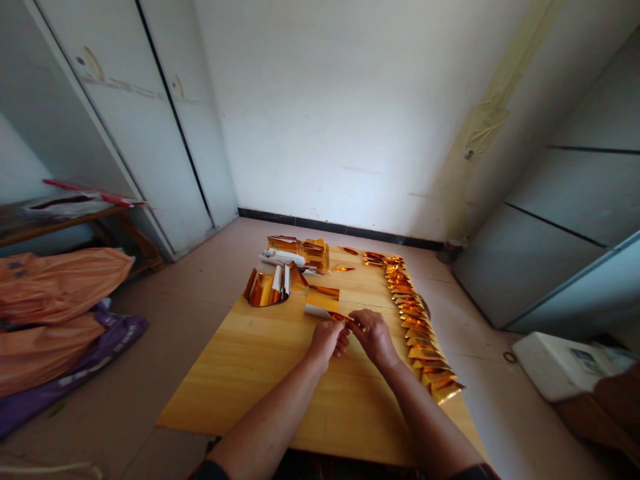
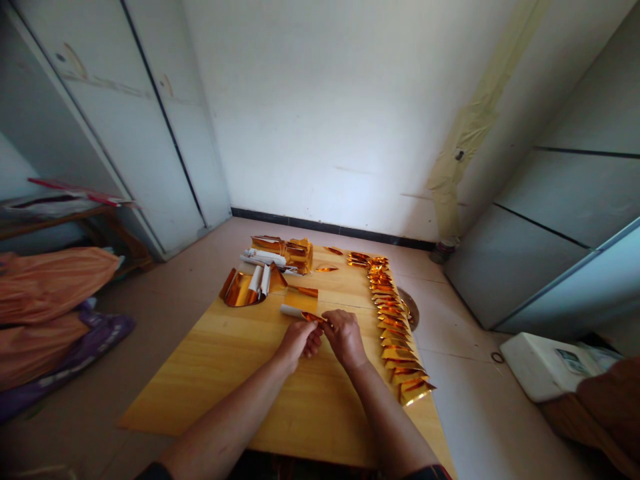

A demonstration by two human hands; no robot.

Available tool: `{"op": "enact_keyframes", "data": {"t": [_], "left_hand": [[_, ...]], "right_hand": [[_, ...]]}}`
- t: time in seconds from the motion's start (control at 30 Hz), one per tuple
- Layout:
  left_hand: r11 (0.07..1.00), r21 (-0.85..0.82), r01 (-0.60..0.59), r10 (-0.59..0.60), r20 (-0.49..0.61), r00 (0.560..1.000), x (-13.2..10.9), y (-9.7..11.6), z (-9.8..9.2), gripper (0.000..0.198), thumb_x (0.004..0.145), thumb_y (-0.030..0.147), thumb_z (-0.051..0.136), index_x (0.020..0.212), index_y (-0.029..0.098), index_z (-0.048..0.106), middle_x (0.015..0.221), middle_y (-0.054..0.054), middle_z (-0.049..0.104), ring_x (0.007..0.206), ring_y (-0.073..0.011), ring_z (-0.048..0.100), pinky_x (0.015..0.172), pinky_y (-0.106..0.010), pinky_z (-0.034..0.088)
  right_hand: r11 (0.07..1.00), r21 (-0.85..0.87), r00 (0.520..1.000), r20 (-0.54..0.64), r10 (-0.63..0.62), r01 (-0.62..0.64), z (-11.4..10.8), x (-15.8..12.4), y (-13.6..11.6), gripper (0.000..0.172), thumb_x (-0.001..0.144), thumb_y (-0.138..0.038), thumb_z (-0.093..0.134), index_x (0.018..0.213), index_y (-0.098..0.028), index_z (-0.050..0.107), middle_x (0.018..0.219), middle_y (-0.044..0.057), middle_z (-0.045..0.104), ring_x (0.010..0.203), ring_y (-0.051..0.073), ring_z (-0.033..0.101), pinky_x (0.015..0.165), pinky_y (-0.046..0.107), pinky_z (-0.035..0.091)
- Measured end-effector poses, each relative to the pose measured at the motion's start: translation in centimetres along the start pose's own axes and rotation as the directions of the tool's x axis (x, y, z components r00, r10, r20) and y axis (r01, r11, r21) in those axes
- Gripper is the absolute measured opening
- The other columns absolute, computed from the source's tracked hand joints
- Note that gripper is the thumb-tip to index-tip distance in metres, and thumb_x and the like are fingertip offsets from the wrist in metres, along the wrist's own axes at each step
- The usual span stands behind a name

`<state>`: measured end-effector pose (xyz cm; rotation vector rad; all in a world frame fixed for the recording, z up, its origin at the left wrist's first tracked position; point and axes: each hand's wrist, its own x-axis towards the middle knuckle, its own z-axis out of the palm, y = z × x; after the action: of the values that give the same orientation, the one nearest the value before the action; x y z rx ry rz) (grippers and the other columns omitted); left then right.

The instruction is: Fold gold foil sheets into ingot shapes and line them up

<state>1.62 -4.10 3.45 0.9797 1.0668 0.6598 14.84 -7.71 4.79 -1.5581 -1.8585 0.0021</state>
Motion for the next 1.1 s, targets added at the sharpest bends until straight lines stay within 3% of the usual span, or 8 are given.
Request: {"op": "enact_keyframes", "data": {"t": [0.17,0.47,0.7,0.83,0.97,1.1], "left_hand": [[0.999,-0.047,-0.020,0.018,-0.029,0.999,0.0,0.0,0.2,0.023,0.069,0.035,0.052,0.061,0.014,0.055,0.045,0.002,0.053,0.033,-0.0071,0.045,0.033,-0.018,0.023],[0.984,-0.176,0.016,-0.030,-0.076,0.997,0.0,0.5,0.1,0.025,0.069,0.036,0.053,0.067,0.011,0.060,0.047,0.002,0.054,0.034,-0.0060,0.044,0.035,-0.017,0.024],[0.970,-0.244,0.021,-0.043,-0.088,0.995,0.4,0.5,0.7,0.025,0.070,0.037,0.056,0.068,0.012,0.057,0.047,0.001,0.055,0.034,-0.0065,0.045,0.035,-0.018,0.024],[0.968,-0.250,0.004,-0.023,-0.070,0.997,0.7,0.7,1.3,0.028,0.070,0.040,0.058,0.071,0.012,0.058,0.048,0.002,0.055,0.035,-0.0059,0.045,0.036,-0.018,0.023],[0.974,-0.224,-0.025,0.010,-0.068,0.998,0.8,1.0,1.8,0.032,0.069,0.043,0.058,0.073,0.011,0.058,0.049,0.002,0.055,0.036,-0.0056,0.045,0.037,-0.018,0.023],[0.977,-0.210,-0.023,0.011,-0.057,0.998,1.1,1.3,2.3,0.032,0.070,0.043,0.056,0.075,0.011,0.058,0.049,0.002,0.054,0.036,-0.0056,0.044,0.038,-0.018,0.023]], "right_hand": [[1.000,0.008,1.000,-0.008,-0.020,0.020,0.0,-0.1,-0.1,0.013,0.089,-0.026,0.052,0.088,-0.019,0.063,0.075,0.003,0.065,0.072,0.015,0.059,0.070,0.027,0.039],[0.998,-0.036,0.994,-0.089,-0.058,0.054,-0.5,-0.9,0.2,0.014,0.084,-0.029,0.058,0.094,-0.019,0.063,0.089,0.006,0.064,0.086,0.018,0.059,0.076,0.029,0.041],[0.991,-0.021,0.981,-0.145,0.129,-0.134,-0.4,-1.6,0.6,0.015,0.086,-0.027,0.051,0.081,-0.018,0.062,0.074,0.003,0.061,0.063,0.013,0.054,0.062,0.025,0.040],[0.980,-0.007,0.969,-0.153,0.195,-0.199,-0.4,-1.0,0.5,0.017,0.086,-0.026,0.049,0.078,-0.019,0.062,0.073,0.002,0.062,0.064,0.013,0.056,0.060,0.023,0.039],[0.968,-0.148,0.970,-0.166,0.180,-0.205,-1.0,-0.3,0.2,0.020,0.085,-0.024,0.048,0.074,-0.019,0.064,0.071,0.002,0.063,0.064,0.014,0.057,0.060,0.023,0.036],[0.927,-0.316,0.975,-0.157,0.160,-0.203,-1.8,0.3,0.1,0.016,0.084,-0.023,0.050,0.083,-0.020,0.067,0.068,0.001,0.064,0.058,0.013,0.055,0.058,0.024,0.032]]}}
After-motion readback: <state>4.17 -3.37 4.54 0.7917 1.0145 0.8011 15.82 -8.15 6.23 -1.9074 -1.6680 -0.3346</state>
